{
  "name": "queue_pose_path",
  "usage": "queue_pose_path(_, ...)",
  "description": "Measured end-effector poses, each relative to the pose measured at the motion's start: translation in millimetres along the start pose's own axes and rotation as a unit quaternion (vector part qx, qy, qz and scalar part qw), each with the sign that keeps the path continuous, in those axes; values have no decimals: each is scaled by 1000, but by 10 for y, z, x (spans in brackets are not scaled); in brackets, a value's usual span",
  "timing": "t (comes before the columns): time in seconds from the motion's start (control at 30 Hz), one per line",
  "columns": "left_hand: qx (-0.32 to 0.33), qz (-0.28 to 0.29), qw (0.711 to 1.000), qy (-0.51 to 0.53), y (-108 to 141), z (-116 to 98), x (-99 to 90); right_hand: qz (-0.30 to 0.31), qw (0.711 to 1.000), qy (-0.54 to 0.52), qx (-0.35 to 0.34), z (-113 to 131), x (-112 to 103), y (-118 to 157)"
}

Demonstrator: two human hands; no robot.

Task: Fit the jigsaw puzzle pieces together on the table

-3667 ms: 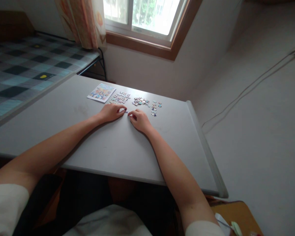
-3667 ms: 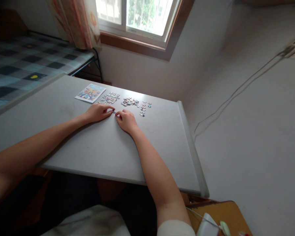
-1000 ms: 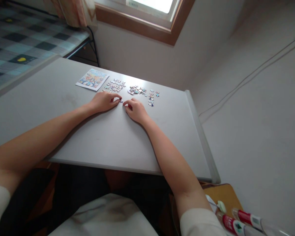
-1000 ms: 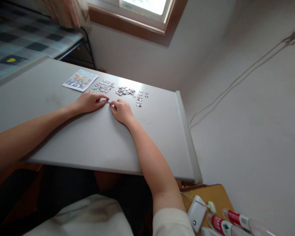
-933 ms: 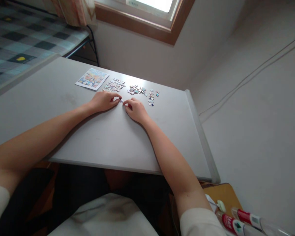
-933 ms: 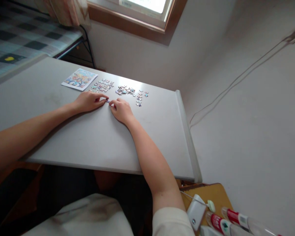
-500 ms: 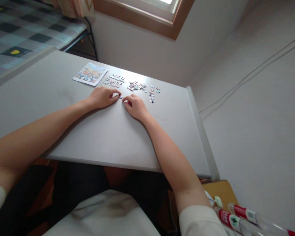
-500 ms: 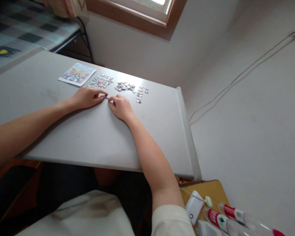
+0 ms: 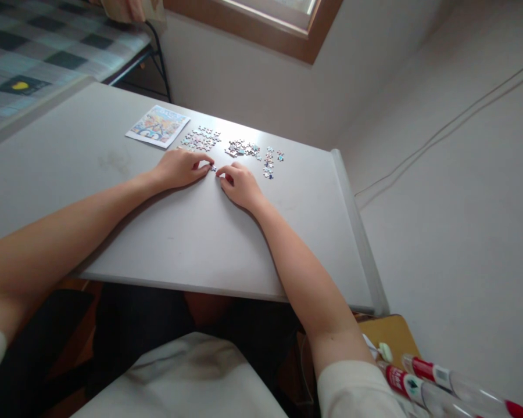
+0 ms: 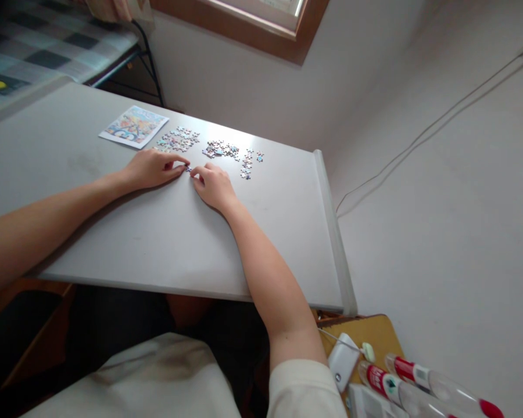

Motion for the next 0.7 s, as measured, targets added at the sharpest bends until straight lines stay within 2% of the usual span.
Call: queue_pose_path(0.7, -16, 8, 999, 30, -16, 42, 39, 6, 1000, 4, -5, -23, 30, -16)
Point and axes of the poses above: each hand's wrist, its own y-axis away from the middle knuckle, its own x-axis out of the palm, z = x × y, the point moved 4 cm from there along -y, towards the middle knuckle, and after that the axes turned 9 degrees about z, right-handed, at the moved point
